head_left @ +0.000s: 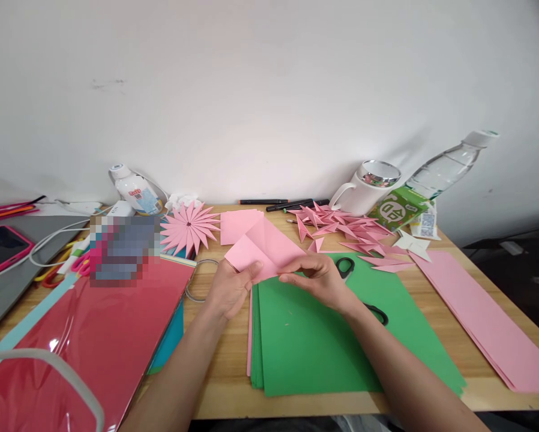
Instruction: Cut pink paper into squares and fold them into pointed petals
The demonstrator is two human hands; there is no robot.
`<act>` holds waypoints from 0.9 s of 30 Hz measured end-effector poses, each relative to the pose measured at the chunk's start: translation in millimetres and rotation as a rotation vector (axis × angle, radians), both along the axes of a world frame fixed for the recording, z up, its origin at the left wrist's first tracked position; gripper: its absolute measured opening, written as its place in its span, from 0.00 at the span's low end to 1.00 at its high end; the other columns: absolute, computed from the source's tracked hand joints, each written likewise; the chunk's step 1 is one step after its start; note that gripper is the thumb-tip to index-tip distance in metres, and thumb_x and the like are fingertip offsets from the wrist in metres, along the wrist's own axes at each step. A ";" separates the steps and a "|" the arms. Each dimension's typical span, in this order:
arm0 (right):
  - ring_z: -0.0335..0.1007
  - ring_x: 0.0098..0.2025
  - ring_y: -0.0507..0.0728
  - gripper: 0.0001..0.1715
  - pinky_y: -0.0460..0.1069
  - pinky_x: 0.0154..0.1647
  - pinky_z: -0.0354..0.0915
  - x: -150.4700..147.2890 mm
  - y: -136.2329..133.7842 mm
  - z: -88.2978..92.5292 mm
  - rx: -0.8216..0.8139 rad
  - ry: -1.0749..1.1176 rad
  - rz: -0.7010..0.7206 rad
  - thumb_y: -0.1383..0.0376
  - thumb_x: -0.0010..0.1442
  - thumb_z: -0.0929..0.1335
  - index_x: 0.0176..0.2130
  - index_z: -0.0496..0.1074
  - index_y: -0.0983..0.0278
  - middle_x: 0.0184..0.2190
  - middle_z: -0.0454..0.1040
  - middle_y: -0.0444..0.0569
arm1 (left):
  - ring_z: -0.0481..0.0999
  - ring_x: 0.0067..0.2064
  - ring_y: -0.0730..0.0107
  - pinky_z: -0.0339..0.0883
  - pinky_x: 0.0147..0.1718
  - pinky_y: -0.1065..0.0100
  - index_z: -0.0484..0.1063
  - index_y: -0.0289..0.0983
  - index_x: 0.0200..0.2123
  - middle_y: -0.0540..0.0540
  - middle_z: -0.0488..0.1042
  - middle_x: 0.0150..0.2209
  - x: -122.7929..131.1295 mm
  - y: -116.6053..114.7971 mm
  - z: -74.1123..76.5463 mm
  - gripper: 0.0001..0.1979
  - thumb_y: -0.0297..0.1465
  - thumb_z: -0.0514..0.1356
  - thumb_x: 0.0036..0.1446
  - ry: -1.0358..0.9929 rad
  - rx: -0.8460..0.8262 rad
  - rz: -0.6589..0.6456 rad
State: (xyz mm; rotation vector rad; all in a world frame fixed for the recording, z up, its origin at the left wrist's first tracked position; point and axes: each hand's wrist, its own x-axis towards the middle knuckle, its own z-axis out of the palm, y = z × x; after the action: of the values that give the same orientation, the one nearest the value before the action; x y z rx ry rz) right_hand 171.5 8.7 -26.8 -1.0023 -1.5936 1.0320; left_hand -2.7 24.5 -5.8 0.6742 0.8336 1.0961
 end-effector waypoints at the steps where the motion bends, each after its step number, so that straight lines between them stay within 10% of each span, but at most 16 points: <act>1: 0.68 0.27 0.52 0.08 0.46 0.28 0.64 -1.2 0.1 0.0 -0.030 0.024 -0.021 0.61 0.52 0.73 0.26 0.77 0.64 0.24 0.76 0.46 | 0.75 0.44 0.59 0.68 0.46 0.59 0.74 0.34 0.40 0.44 0.78 0.38 0.3 -0.1 1.3 0.25 0.28 0.73 0.34 -0.009 0.010 -0.010; 7: 0.67 0.25 0.51 0.09 0.46 0.26 0.64 -6.3 -0.4 -0.5 -0.148 0.130 -0.148 0.61 0.50 0.72 0.25 0.74 0.65 0.22 0.74 0.45 | 0.74 0.47 0.56 0.68 0.46 0.58 0.73 0.36 0.45 0.42 0.78 0.42 -1.9 -2.0 -0.4 0.27 0.35 0.72 0.38 -0.003 0.156 -0.174; 14: 0.68 0.28 0.50 0.09 0.46 0.31 0.66 -10.0 -1.3 -2.8 -0.178 0.255 -0.118 0.63 0.48 0.74 0.27 0.71 0.64 0.26 0.72 0.44 | 0.75 0.45 0.61 0.69 0.43 0.64 0.74 0.35 0.43 0.43 0.77 0.45 3.2 -3.4 -9.0 0.22 0.27 0.70 0.40 0.112 0.142 -0.026; 27: 0.72 0.29 0.54 0.47 0.48 0.29 0.67 -12.5 -0.7 -3.3 -0.408 0.345 -0.139 0.62 0.37 0.78 0.53 0.59 0.60 0.32 0.74 0.45 | 0.76 0.43 0.58 0.69 0.44 0.63 0.76 0.34 0.40 0.42 0.79 0.41 4.3 -4.0 -12.5 0.23 0.28 0.71 0.36 0.231 0.151 0.000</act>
State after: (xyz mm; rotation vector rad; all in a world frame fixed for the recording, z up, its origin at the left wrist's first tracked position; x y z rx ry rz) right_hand 158.9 8.0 -30.1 -1.1134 -1.0405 1.3806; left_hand 1.6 20.5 -18.3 0.9407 0.9534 1.1015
